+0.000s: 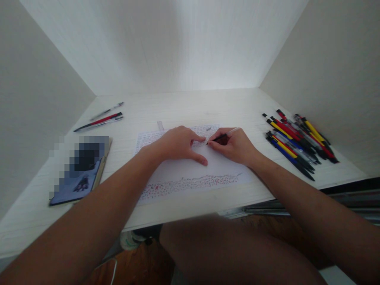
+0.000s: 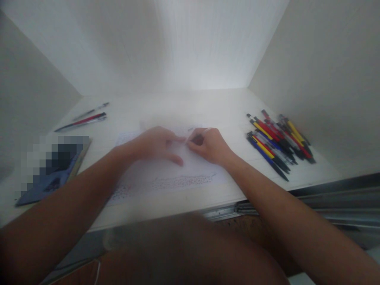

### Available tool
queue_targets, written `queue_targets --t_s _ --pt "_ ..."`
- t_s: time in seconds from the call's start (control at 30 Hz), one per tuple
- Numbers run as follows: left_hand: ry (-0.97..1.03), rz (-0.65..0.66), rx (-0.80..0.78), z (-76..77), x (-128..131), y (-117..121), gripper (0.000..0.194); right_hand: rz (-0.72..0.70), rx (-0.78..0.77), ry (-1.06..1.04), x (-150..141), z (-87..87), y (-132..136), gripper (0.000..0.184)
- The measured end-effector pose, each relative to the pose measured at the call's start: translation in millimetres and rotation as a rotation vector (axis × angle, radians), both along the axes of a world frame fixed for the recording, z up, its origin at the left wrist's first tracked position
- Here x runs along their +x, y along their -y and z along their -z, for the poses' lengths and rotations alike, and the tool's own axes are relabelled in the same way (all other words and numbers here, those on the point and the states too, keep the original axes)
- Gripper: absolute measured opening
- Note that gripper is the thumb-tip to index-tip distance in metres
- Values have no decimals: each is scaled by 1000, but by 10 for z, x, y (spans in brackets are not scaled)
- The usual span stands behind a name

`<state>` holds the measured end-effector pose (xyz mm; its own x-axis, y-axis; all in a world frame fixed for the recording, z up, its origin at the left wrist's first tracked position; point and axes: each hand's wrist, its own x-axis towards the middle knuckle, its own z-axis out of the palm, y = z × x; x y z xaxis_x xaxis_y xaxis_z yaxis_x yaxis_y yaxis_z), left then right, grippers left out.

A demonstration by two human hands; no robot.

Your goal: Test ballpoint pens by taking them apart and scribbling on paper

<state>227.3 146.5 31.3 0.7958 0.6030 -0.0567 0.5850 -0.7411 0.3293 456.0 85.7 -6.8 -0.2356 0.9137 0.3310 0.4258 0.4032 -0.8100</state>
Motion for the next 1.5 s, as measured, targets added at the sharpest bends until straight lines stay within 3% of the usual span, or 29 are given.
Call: queue_targets --t_s 1.5 --pt "-10 -11 -4 -28 7 20 88 12 -23 18 4 -10 9 14"
